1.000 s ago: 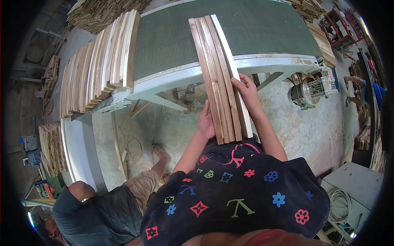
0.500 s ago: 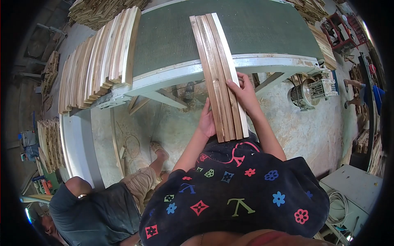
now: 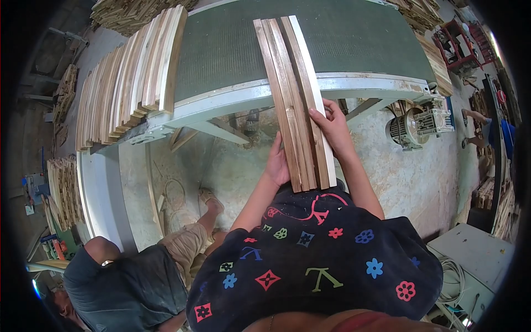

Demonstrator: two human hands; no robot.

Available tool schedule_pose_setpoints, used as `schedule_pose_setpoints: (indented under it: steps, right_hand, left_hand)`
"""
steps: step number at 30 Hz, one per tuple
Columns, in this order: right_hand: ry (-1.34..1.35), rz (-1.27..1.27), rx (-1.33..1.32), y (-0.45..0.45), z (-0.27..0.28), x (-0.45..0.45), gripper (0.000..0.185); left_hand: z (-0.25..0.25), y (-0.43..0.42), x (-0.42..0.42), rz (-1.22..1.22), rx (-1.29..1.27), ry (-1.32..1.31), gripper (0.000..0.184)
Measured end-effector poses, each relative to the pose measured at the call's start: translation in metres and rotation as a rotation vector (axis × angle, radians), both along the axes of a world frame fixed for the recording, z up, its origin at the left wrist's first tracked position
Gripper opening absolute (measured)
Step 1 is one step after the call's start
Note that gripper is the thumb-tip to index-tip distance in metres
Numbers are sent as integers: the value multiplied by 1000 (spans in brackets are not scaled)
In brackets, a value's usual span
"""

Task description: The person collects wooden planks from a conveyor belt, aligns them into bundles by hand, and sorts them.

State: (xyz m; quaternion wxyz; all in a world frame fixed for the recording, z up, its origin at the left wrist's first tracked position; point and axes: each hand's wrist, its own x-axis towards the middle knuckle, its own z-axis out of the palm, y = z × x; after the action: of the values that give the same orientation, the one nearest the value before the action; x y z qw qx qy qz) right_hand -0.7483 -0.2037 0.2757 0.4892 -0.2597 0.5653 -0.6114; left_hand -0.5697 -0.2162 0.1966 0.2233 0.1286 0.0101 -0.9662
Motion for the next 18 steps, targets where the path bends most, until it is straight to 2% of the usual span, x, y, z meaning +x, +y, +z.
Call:
schedule_pose_setpoints:
  steps: [2,5,7,8,10,11,13,15,17,18]
  right_hand:
    - [33,25,3,-2,-2,4,56]
    - [52,57,31,-4,0,3,56]
    - [65,72,28,-5,-2,0,53]
    - [147,54,32,-4,-2,-3,52]
    - [312,22,38,-4,11,-9,50]
    - [190,110,200,4,31,-21,51]
    - [18,140,30,12,45,-43,51]
    - [292,263,-58,23,73,-77,49]
    - [622,224,-133,28,93,-107,45]
    - [717,166,-79,29,105,-119,40]
  left_hand:
    - [7,0,0,27,6,-25,77]
    - [12,0,-2,35,-127,-96,83]
    - [6,1,-2,46,4,36,78]
    - [4,0,-3,51,67,103,76]
    - [9,1,-6,37,-49,-8,83]
    - [11,2,-6,33,-105,-63,87]
    - [3,1,-6,31,-25,107,96]
    - [-1,1,-4,15,-16,220,98]
    - [1,-3,-2,-25,-86,275,92]
    - [2,-1,-3,-25,-83,272,94]
